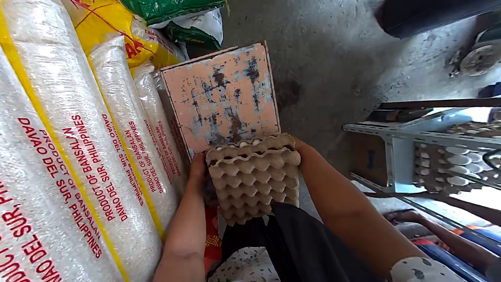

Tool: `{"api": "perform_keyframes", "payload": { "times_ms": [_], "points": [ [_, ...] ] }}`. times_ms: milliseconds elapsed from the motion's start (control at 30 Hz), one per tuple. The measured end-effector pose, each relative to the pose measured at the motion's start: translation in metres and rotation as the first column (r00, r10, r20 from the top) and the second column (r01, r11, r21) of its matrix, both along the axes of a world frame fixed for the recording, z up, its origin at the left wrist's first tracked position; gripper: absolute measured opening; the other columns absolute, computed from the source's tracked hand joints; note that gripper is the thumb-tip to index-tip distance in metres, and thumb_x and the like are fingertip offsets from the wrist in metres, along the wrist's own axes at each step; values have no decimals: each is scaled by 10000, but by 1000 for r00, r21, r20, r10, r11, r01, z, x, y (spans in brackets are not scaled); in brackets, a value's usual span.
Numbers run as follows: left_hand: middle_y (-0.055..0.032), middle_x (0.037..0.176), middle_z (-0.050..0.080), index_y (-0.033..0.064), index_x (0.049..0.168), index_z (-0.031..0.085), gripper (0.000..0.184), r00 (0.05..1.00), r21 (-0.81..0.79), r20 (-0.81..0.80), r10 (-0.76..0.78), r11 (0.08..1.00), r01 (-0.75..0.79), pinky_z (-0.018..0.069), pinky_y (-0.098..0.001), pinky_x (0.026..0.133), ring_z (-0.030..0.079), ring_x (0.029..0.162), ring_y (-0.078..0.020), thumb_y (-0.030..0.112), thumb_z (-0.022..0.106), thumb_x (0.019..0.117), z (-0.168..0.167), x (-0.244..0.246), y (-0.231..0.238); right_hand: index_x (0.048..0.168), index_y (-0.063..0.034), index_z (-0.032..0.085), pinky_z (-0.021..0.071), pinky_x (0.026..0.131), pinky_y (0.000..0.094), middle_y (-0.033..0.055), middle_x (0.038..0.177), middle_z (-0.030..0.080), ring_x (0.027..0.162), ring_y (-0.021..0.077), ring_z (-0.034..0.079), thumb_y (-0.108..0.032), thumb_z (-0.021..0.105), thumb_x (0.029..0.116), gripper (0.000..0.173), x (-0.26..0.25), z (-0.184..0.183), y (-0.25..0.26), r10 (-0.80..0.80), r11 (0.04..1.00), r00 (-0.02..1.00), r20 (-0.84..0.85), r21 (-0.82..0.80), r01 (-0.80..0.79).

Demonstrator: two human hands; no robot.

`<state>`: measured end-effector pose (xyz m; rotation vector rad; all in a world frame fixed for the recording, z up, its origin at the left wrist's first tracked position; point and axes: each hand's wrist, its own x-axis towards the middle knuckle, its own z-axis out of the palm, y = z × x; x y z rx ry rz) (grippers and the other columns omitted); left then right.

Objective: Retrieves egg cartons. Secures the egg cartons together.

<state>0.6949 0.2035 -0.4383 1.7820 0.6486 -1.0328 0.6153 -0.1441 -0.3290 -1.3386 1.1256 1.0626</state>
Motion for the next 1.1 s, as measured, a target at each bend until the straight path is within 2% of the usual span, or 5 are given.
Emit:
{"api": "perform_keyframes", "payload": {
  "times_ms": [133, 400, 567, 767, 1100],
  "points": [
    [-54, 800, 560, 15, 1143, 545, 246, 987, -31, -93, 131, 990, -134, 498, -296, 558, 508, 571, -127, 200, 386, 1114, -5, -10, 10, 1165, 19, 539, 484, 744, 226, 60, 939, 558, 773, 66, 528, -26, 329, 1103, 223, -13, 4, 10, -257, 966, 965, 60, -1, 257],
    [-46, 689, 558, 32, 973, 545, 149, 914, -71, -179, 364, 922, -381, 492, -251, 533, 533, 555, -116, 100, 447, 1062, -7, -23, 8, 1083, -109, 577, 540, 618, 240, -17, 815, 620, 689, 41, 608, -233, 338, 1116, 271, -72, -77, 13, -608, 789, 793, 33, 135, 599],
    [-150, 913, 629, -39, 1169, 546, 209, 993, 120, -106, 56, 992, -43, 564, -314, 653, 621, 685, -176, 2, 632, 982, 13, -11, 8, 1399, -57, 574, 494, 983, 609, 240, 1274, 647, 1165, 382, 631, -155, 556, 1056, 357, -78, -106, 3, -178, 947, 978, 111, -251, 201],
    [-178, 1146, 729, 52, 1200, 721, 265, 735, 401, -100, -671, 649, 647, 530, -542, 995, 701, 1086, -326, 233, 620, 1035, 58, -1, 14, 1201, -79, 733, 512, 958, 655, 216, 1140, 718, 1048, 400, 694, -240, 662, 1015, 257, -83, -79, -38, 466, 844, 883, 62, -331, -422],
    [-256, 1196, 683, 18, 1222, 676, 349, 646, 770, -52, -761, 382, 512, 542, -659, 887, 680, 1085, -455, 285, 498, 1085, 178, -6, 19, 1025, -60, 789, 489, 928, 681, 214, 1021, 736, 1039, 428, 679, -321, 665, 1011, 289, -92, 46, -115, 859, 444, 507, -64, -400, -802]
  ]
}}
